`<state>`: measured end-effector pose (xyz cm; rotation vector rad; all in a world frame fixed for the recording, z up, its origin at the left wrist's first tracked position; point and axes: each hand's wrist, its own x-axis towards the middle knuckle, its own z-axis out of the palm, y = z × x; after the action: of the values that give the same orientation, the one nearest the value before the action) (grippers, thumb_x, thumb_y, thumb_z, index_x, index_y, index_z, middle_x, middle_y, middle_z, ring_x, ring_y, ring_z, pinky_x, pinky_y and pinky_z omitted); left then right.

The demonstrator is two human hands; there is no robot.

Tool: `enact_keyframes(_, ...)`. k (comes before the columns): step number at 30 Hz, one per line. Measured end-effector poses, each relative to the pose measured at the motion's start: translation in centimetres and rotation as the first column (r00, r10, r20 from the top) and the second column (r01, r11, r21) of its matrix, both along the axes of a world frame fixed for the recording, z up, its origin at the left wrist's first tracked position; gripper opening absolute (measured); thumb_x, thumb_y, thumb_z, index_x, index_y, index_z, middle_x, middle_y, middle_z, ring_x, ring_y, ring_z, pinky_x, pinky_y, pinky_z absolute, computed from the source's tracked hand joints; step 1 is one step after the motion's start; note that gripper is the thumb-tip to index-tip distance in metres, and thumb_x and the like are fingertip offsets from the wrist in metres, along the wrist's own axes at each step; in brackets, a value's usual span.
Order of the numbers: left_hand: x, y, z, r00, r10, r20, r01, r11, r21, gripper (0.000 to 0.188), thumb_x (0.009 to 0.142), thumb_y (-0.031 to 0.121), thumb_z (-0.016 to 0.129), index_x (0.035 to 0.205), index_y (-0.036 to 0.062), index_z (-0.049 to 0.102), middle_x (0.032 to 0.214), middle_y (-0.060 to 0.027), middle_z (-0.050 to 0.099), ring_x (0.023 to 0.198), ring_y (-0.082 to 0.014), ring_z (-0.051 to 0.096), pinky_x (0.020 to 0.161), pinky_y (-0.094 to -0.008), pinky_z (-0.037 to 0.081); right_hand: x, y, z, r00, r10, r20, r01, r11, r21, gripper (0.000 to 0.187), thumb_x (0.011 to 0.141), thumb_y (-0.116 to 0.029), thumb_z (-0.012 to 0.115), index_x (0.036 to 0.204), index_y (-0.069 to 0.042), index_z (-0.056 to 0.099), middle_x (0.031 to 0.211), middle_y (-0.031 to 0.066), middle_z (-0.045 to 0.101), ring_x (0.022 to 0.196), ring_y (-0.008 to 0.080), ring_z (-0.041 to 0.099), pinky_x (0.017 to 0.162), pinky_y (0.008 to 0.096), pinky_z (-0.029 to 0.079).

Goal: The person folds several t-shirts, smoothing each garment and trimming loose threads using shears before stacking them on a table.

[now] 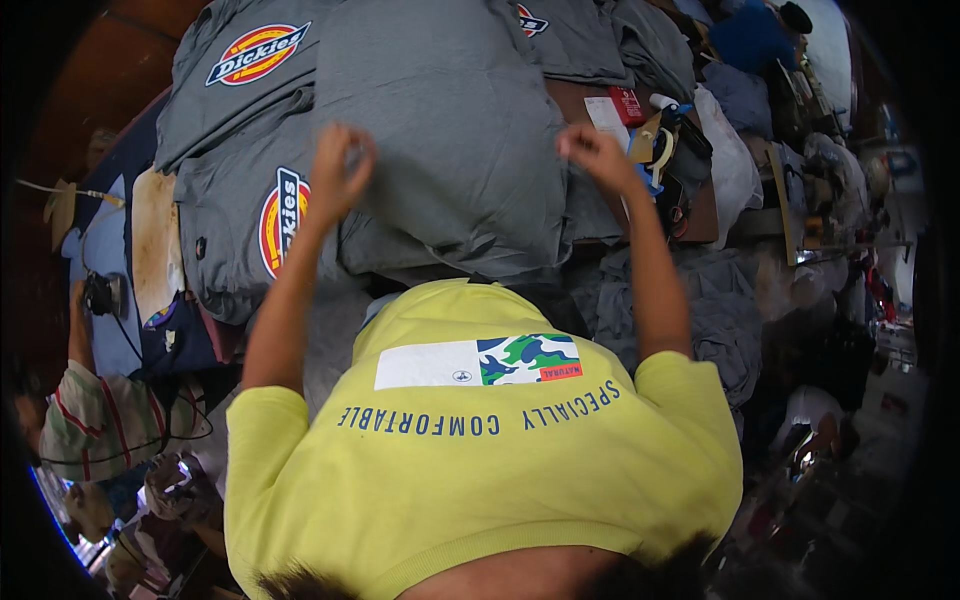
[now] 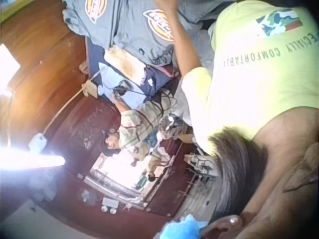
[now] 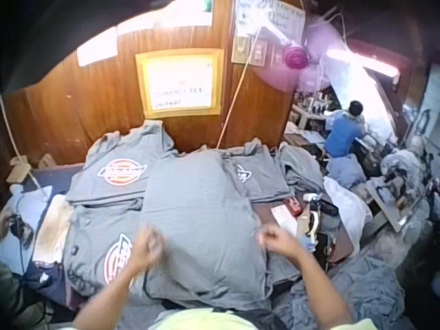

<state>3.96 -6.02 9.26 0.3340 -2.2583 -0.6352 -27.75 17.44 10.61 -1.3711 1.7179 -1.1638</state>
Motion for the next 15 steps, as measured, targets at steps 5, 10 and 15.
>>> enact_keyframes(5,3.9,9.1,-3.9,0.973,-0.151,0.176,0.091,0.947,0.308,0.013,0.071,0.008,0.064,0.079,0.0026,0.055,0.073,-0.0092,0.049,0.071,-0.0242,0.048,0.064,-0.0316,0.039,4.7,8.6,-5.7,0.913,0.175,-0.369,-0.068,0.956,0.284,0.038,0.062,-0.013,0.074,0.097,-0.012,0.061,0.121,0.0078,0.044,0.116,0.0267,0.038,0.095,0.0382,0.033)
enact_keyframes(10,-0.3,11.1,-2.5,0.887,-0.389,0.249,0.31,0.901,0.302,0.013,0.074,0.012,0.064,0.082,0.004,0.058,0.076,-0.0087,0.054,0.074,-0.0238,0.052,0.064,-0.0314,0.042,7.7,10.1,-5.8,0.796,0.195,-0.573,-0.019,0.955,0.297,0.056,0.057,-0.01,0.075,0.108,-0.016,0.053,0.139,0.0056,0.025,0.126,0.0333,0.026,0.099,0.045,0.03)
enact_keyframes(15,-5.9,12.6,-1.5,0.776,-0.562,0.287,0.476,0.82,0.318,0.017,0.074,0.015,0.065,0.087,0.0049,0.058,0.08,-0.0087,0.055,0.079,-0.0249,0.055,0.065,-0.0329,0.043,6.6,10.9,-6.2,0.667,0.14,-0.732,-0.063,0.989,0.132,0.033,0.066,0.001,0.06,0.097,-0.009,0.053,0.123,0.0069,0.044,0.115,0.03,0.041,0.092,0.0403,0.037)
